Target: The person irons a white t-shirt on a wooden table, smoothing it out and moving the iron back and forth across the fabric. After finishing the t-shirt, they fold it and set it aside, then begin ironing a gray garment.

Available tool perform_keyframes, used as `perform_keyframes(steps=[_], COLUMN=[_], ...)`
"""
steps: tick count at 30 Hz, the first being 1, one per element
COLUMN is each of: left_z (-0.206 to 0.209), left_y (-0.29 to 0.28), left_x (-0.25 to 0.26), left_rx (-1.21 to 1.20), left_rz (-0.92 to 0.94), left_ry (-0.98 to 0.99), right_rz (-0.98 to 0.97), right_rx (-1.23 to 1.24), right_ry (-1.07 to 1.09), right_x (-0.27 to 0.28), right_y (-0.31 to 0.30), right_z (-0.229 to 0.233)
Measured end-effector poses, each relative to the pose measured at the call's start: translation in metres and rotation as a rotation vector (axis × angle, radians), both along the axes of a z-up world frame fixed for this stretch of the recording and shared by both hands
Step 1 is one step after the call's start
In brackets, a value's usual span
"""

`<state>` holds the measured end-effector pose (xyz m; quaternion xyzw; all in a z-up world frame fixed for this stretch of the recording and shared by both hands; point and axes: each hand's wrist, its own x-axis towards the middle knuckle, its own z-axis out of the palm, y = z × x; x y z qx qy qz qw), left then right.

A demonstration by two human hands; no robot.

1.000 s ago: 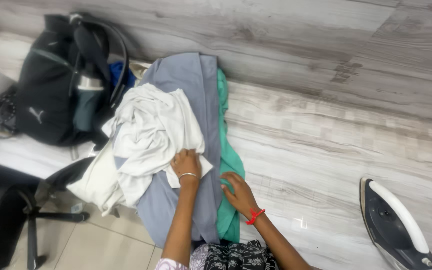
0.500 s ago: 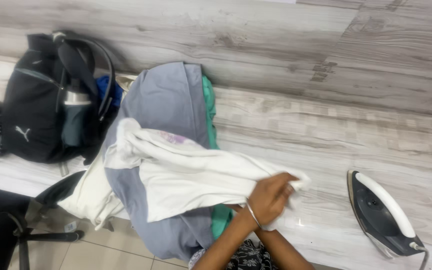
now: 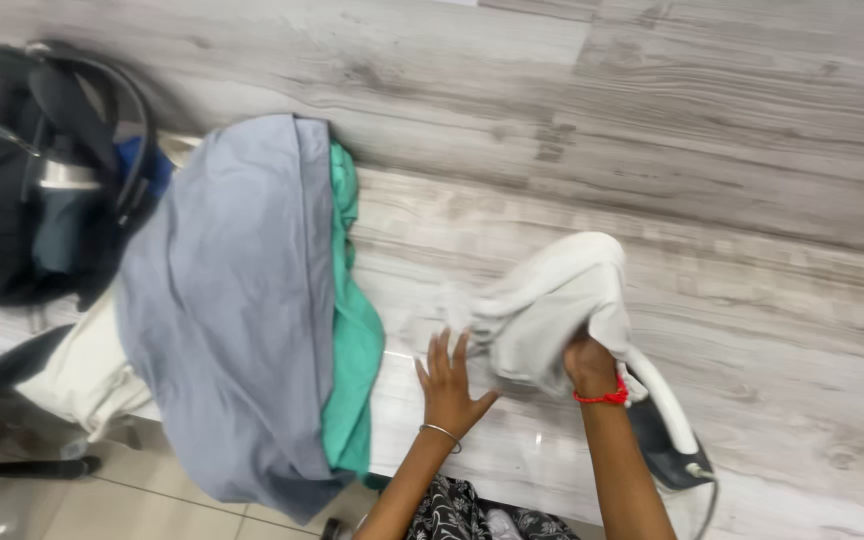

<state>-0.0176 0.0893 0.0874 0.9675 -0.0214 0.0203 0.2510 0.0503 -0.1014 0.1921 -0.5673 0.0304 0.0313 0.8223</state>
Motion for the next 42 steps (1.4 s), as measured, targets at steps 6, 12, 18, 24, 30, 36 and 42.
perform_keyframes(steps=[6, 12, 18, 24, 30, 36, 42], left_z=[-0.037, -0.076, 0.054, 0.055, -0.026, -0.084, -0.098], left_y=[-0.102, -0.128, -0.002, 0.058, 0.092, -0.04, -0.15], left_x=[0.004, 0.11, 0.151, 0.114, 0.088, 0.083, 0.003], left_rx=[-0.611, -0.647, -0.534, -0.399, 0.122, -0.077, 0.276], left_rz=[-0.186, -0.174, -0.022, -0.148, -0.228, -0.402, -0.595], left_ry=[-0.048, -0.079, -0.619, -0.385, 0.143, -0.024, 0.208], right_rz=[0.096, 0.032, -0.029, 0.166, 0.181, -0.046, -0.024], right_rx=[-0.307, -0.589, -0.826, -1.214, -1.406, -1.576, -1.824], right_ry=[0.05, -0.033, -0.164, -0.003, -0.024, -0.016, 0.0], right_x=[0.006, 0.026, 0.052, 0.025, -0.03, -0.057, -0.063], right_y=[-0.063, -0.108, -0.146, -0.177, -0.183, -0.156, -0.216], right_z=[-0.017, -0.006, 0.025, -0.014, -0.077, -0.085, -0.111])
